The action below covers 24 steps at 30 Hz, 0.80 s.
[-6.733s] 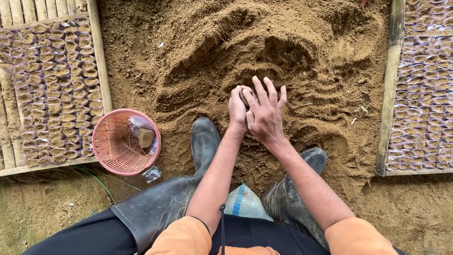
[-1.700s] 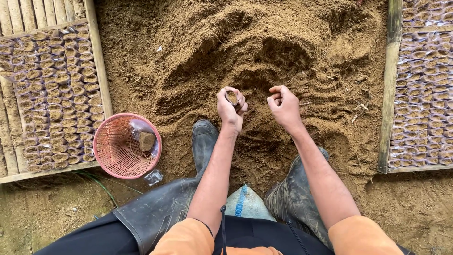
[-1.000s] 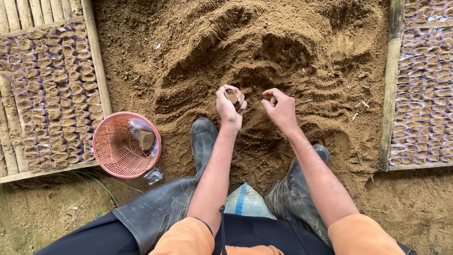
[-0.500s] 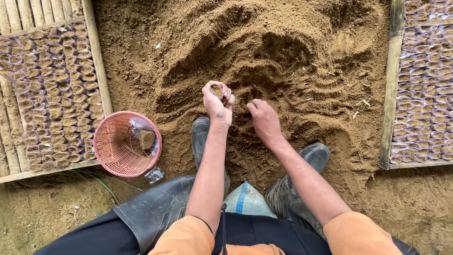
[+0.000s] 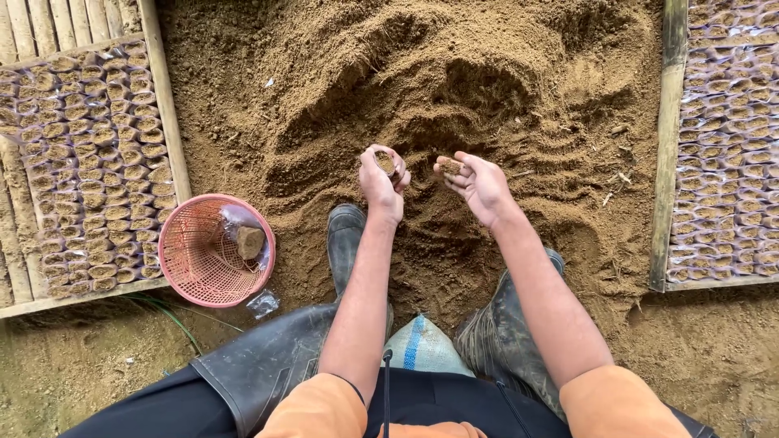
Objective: Filling small seedling trays with soil by hand in an agricultural setting.
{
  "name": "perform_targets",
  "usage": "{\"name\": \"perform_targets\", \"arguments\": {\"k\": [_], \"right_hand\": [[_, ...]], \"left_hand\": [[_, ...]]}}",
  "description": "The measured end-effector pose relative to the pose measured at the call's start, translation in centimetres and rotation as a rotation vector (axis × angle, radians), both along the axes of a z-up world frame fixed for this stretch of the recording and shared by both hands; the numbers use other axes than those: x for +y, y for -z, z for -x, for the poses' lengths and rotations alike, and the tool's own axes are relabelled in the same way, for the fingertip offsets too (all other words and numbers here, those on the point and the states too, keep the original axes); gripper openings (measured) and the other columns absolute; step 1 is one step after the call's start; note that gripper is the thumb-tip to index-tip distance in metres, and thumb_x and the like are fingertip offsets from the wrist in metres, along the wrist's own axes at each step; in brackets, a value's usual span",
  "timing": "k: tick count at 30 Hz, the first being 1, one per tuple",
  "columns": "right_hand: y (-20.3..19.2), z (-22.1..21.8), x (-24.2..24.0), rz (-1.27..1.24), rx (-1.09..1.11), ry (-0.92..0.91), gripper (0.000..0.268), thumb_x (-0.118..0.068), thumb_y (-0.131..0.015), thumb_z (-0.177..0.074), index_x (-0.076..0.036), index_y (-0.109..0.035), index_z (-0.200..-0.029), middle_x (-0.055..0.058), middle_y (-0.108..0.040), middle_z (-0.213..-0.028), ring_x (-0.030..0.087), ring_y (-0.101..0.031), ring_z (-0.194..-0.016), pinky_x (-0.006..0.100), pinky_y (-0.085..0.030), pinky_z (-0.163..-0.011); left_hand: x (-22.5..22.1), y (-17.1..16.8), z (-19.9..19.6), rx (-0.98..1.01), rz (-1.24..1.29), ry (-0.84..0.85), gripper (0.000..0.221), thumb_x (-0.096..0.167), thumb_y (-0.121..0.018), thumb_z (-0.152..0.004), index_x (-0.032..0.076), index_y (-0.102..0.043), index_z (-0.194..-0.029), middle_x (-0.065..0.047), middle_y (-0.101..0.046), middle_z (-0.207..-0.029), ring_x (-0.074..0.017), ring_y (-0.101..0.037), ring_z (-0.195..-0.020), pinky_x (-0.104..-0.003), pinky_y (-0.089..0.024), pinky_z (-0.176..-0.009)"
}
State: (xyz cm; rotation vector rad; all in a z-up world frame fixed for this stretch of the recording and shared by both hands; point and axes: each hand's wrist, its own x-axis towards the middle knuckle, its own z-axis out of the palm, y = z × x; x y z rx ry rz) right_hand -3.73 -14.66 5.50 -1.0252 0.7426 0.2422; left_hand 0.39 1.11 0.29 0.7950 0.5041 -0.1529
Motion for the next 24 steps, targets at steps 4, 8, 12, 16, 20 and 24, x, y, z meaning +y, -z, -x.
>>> {"name": "perform_targets", "arguments": {"k": [4, 8, 12, 16, 20, 24], "right_hand": [[-2.3, -0.2, 1.3, 0.017, -0.03, 0.024, 0.045, -0.015, -0.055, -0.1, 0.007, -0.05, -0.138, -0.008, -0.036, -0.076, 0.019, -0.074, -0.09, 0.056, -0.049, -0.106], [-5.6, -0.3, 3.4, 0.285, -0.134, -0.084, 0.046, -0.012, -0.04, -0.102, 0.008, -0.045, -0.144, 0.011, -0.054, -0.103, 0.024, -0.066, -0.106, 0.05, -0.047, -0.108], [-6.3, 0.7, 5.6, 0.66, -0.419, -0.259, 0.053, -0.015, -0.039, -0.098, -0.001, -0.043, -0.149, 0.022, -0.065, -0.131, 0.023, -0.074, -0.1, 0.057, -0.037, -0.114], [-1.0, 1.2, 5.2, 1.158, -0.771, -0.407, 0.054, -0.02, -0.029, -0.105, -0.005, -0.031, -0.157, 0.018, -0.049, -0.153, 0.032, -0.047, -0.141, 0.054, -0.019, -0.122], [0.5, 1.3, 4.7, 1.494, -0.866, -0.369, 0.052, -0.025, -0.033, -0.107, -0.011, -0.033, -0.157, 0.016, -0.028, -0.164, 0.038, -0.021, -0.152, 0.06, -0.012, -0.121], [1.3, 1.3, 4.3, 1.683, -0.834, -0.554, 0.05, -0.043, -0.032, -0.108, -0.016, -0.062, -0.137, 0.015, -0.031, -0.164, 0.039, -0.021, -0.152, 0.065, -0.004, -0.116]], "left_hand": [[-0.4, -0.5, 0.4, 0.005, -0.05, 0.033, 0.031, 0.03, -0.036, -0.102, 0.011, -0.055, -0.086, 0.0, -0.038, -0.055, -0.007, -0.034, -0.043, -0.019, -0.024, -0.037], [-1.4, -0.9, 1.0, 0.027, -0.07, 0.088, 0.033, 0.031, -0.034, -0.103, 0.012, -0.056, -0.086, 0.001, -0.042, -0.056, -0.006, -0.036, -0.042, -0.019, -0.027, -0.035], [-2.5, -1.7, 1.5, 0.022, -0.041, 0.128, 0.034, 0.035, -0.034, -0.103, 0.011, -0.053, -0.088, 0.0, -0.04, -0.057, -0.0068, -0.034, -0.043, -0.019, -0.026, -0.037], [-2.9, -1.9, 1.7, 0.055, -0.146, 0.092, 0.036, 0.037, -0.04, -0.099, 0.01, -0.061, -0.087, -0.009, -0.054, -0.061, -0.0085, -0.043, -0.049, -0.021, -0.034, -0.038], [-3.0, -3.3, 2.3, 0.1, -0.169, 0.083, 0.036, 0.036, -0.044, -0.095, 0.008, -0.065, -0.088, -0.009, -0.05, -0.072, -0.0129, -0.046, -0.063, -0.021, -0.039, -0.051], [-2.7, -2.4, 1.5, -0.011, -0.275, 0.163, 0.046, 0.034, -0.035, -0.1, 0.005, -0.066, -0.084, -0.011, -0.057, -0.066, -0.0186, -0.056, -0.06, -0.027, -0.047, -0.054]]}}
